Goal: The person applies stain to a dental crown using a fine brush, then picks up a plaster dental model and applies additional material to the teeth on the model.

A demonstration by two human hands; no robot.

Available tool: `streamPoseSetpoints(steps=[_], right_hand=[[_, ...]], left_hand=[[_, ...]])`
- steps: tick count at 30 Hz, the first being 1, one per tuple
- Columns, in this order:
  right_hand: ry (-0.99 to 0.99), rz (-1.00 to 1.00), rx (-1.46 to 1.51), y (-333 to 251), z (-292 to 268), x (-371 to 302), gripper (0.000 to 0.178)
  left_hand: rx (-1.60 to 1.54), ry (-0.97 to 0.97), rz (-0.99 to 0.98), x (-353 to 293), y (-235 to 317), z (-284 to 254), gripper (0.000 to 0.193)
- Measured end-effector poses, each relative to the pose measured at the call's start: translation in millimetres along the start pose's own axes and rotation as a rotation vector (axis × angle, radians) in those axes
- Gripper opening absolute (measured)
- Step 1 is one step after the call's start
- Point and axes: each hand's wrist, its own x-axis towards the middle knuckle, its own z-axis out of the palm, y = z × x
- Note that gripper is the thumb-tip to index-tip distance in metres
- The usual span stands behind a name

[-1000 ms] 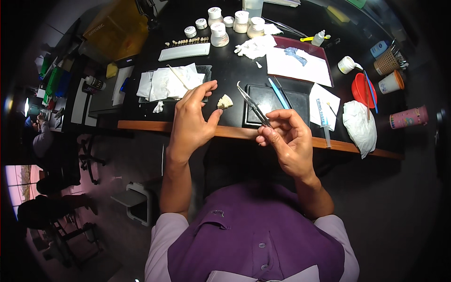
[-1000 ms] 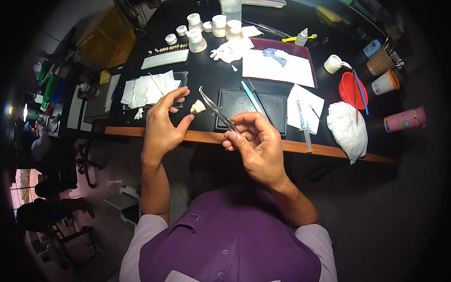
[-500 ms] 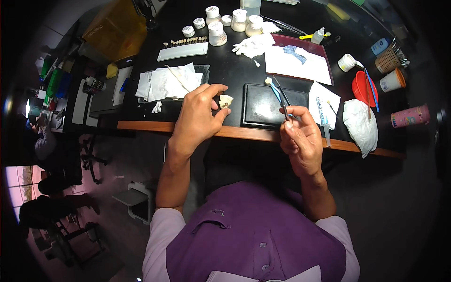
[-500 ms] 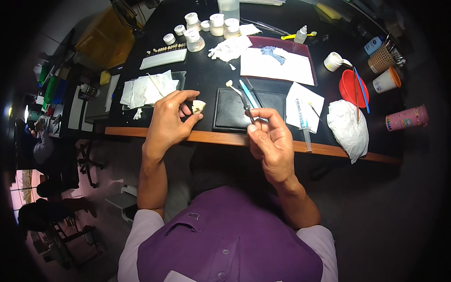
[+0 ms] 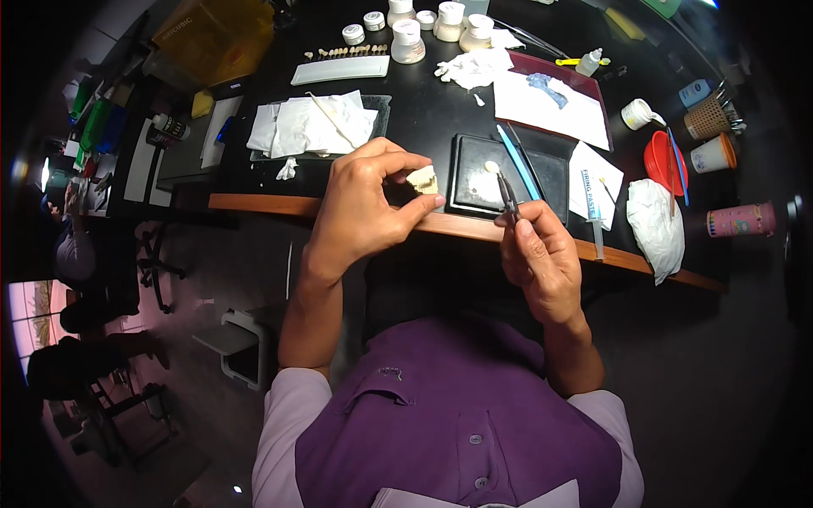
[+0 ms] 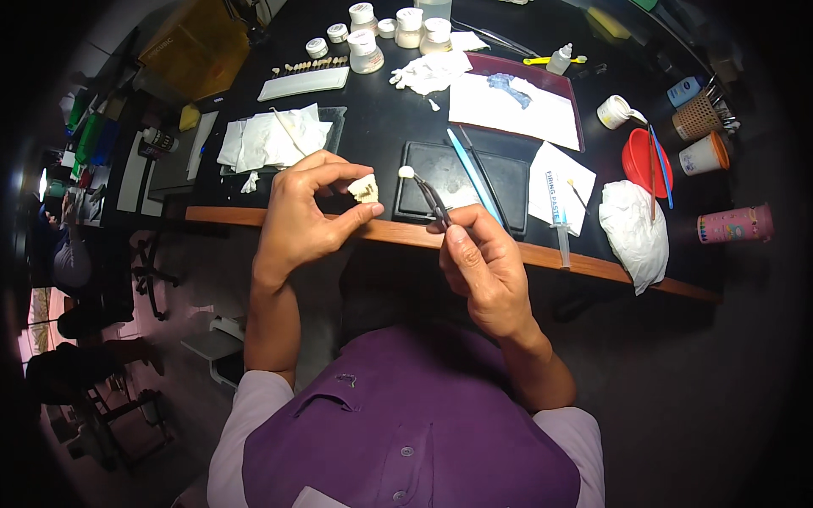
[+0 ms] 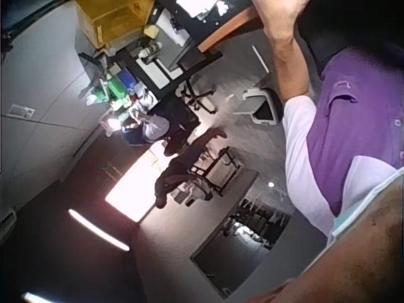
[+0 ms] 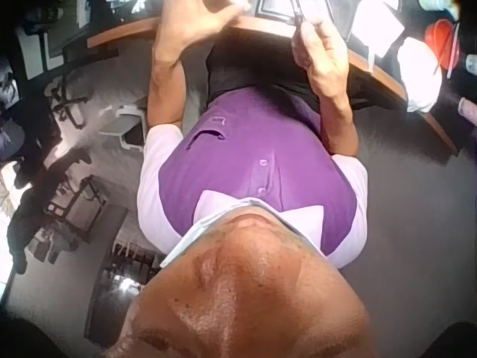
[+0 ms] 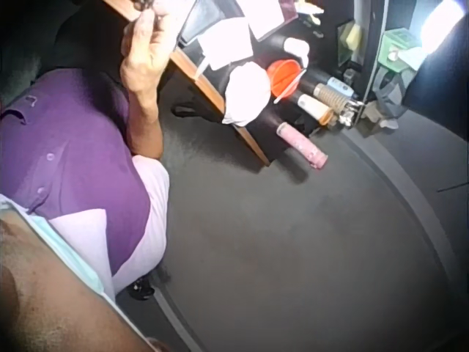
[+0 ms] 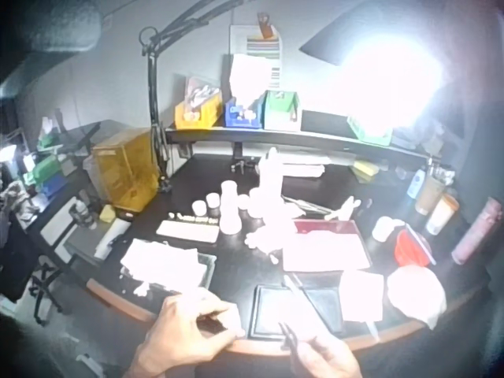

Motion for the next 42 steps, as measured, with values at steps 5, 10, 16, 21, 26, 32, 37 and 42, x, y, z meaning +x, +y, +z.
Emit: streamPoseSetpoints(steps=[5, 10, 16, 21, 26, 32, 37, 42], right_hand=[[-0.038, -0.068, -0.173, 13, 3, 0, 0.018], [0.033, -0.057, -0.302, 6, 13, 1, 0.018], [0.090, -0.136, -0.455, 8, 18, 3, 0.020], [0.117, -0.179, -0.502, 12, 17, 5, 0.018], [0.118, -0.194, -0.523, 12, 17, 6, 0.016], [0.116, -0.241, -0.555, 15, 16, 7, 0.015], [0.138, -0.256, -0.592, 13, 19, 9, 0.014], [0.133, -0.249, -0.634, 12, 22, 10, 0.016]], left_hand=[[-0.171, -0.007, -0.039, -13, 18, 0, 0.037], [-0.209, -0.004, -0.031, -17, 25, -1, 0.037], [-0.174, -0.004, 0.011, -16, 26, 0, 0.037], [-0.125, -0.001, 0.051, -13, 22, 2, 0.036], [-0.117, 0.010, 0.073, -13, 25, 0, 0.036], [-0.122, 0.027, 0.041, -12, 25, 3, 0.035], [-0.081, 0.025, 0.000, -12, 26, 3, 0.034], [-0.070, 0.048, 0.037, -11, 25, 2, 0.034]])
